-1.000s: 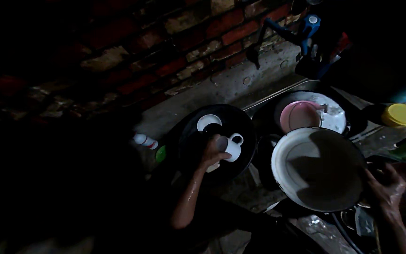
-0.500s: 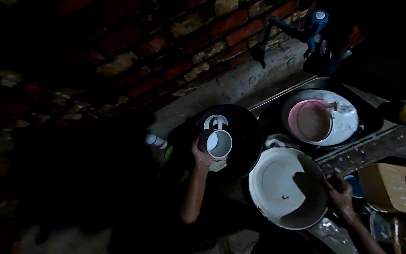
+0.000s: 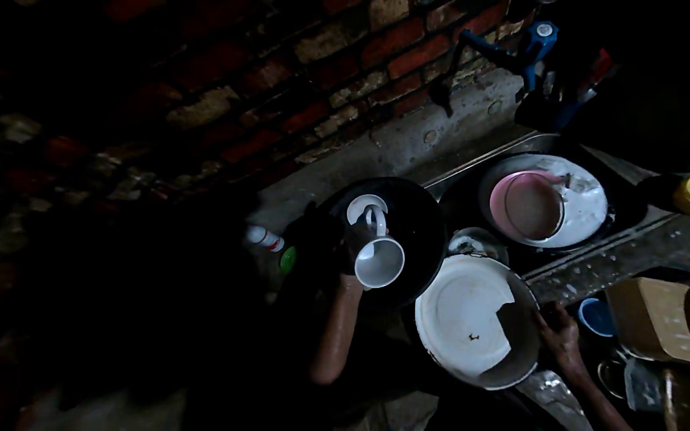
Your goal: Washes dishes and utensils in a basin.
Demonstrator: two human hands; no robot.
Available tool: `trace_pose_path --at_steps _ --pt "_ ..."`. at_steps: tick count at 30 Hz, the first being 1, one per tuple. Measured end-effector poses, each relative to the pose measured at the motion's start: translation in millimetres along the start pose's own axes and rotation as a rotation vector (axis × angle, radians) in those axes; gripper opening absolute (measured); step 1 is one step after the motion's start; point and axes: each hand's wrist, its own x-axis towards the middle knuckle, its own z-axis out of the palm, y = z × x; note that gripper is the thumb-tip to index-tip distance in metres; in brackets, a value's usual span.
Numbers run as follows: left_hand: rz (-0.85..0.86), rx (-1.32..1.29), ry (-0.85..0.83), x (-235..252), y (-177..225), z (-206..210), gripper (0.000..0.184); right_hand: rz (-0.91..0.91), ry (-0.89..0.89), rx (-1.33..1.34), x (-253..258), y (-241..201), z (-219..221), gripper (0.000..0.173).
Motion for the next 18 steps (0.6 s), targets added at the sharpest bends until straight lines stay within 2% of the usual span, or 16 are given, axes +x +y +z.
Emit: trace_pose_path --at_steps 1,3,8,11,13,14,15,17,18 --pt "0.052 -0.052 0.061 -4 -8 -12 0.048 -0.003 -0.006 -0.021 0 -1 0 0.017" --pt "0.032 -0.14 0.165 -9 -9 -4 0.04 -0.015 -0.021 -0.076 0 -3 0 0.018" --pt "0.05 -0.149 0.033 -14 -1 23 0.037 -0.052 -0.043 -0.138 0 -1 -3 0.02" --pt "0.033 0.021 0.134 -26 1 47 0.031 -0.05 -0.078 -0.188 1 0 -8 0.023" --pt "-0.024 0.21 0.151 -35 -4 52 0.029 -0.043 -0.096 -0.256 1 -5 -15 0.028" --pt "-0.043 0.334 0.143 -42 -4 59 0.023 -0.052 -0.089 -0.286 2 -7 -18 0.032" --pt "-0.054 0.483 0.102 -48 -3 68 0.026 -0.069 -0.068 -0.309 3 -9 -20 0.037" --pt "-0.077 0.759 -0.162 -52 -6 75 0.071 -0.111 -0.023 -0.328 8 -16 -25 0.042" --pt "-0.057 0.911 -0.281 -54 -10 78 0.083 -0.146 -0.011 -0.33 13 -20 -26 0.044"
